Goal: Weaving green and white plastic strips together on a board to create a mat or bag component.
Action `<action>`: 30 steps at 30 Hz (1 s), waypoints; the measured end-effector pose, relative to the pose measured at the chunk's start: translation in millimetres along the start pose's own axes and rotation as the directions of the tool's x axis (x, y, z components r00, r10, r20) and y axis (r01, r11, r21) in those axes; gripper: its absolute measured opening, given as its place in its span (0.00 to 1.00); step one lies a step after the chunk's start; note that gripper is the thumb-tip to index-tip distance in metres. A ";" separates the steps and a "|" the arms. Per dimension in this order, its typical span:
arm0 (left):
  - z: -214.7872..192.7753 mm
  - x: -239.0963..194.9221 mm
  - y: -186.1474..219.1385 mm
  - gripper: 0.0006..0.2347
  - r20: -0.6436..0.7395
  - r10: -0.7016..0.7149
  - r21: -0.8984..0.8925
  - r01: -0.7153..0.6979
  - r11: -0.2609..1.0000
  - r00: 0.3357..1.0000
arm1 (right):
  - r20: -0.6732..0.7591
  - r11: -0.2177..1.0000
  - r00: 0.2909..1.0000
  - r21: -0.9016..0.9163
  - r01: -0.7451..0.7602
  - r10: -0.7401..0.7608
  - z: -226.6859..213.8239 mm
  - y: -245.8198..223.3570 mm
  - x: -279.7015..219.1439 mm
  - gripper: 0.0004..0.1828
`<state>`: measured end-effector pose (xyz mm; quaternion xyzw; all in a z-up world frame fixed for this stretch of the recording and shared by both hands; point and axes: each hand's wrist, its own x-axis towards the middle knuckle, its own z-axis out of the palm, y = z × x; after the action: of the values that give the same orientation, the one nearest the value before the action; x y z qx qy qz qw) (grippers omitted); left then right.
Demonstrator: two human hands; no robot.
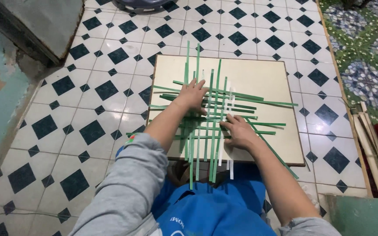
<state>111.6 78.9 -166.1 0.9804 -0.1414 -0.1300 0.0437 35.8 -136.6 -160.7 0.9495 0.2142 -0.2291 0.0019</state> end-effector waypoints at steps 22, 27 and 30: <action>-9.3 18.3 7.1 0.39 0.165 -0.026 -0.039 0.033 0.999 0.986 | 0.013 0.999 0.999 0.005 0.039 -0.039 11.7 9.7 4.3 0.39; -6.5 13.6 4.3 0.40 0.110 -0.009 0.006 0.008 1.000 0.994 | -0.004 0.999 0.999 0.009 0.032 -0.032 12.5 8.4 4.1 0.39; -6.9 9.2 4.0 0.38 0.092 -0.003 0.038 -0.001 0.999 0.996 | -0.018 0.999 0.999 0.009 0.036 -0.036 10.7 6.3 1.3 0.38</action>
<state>120.9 72.8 -161.3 0.9741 -0.1451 -0.1724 0.0184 34.7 -142.9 -171.5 0.9474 0.2303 -0.2219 -0.0086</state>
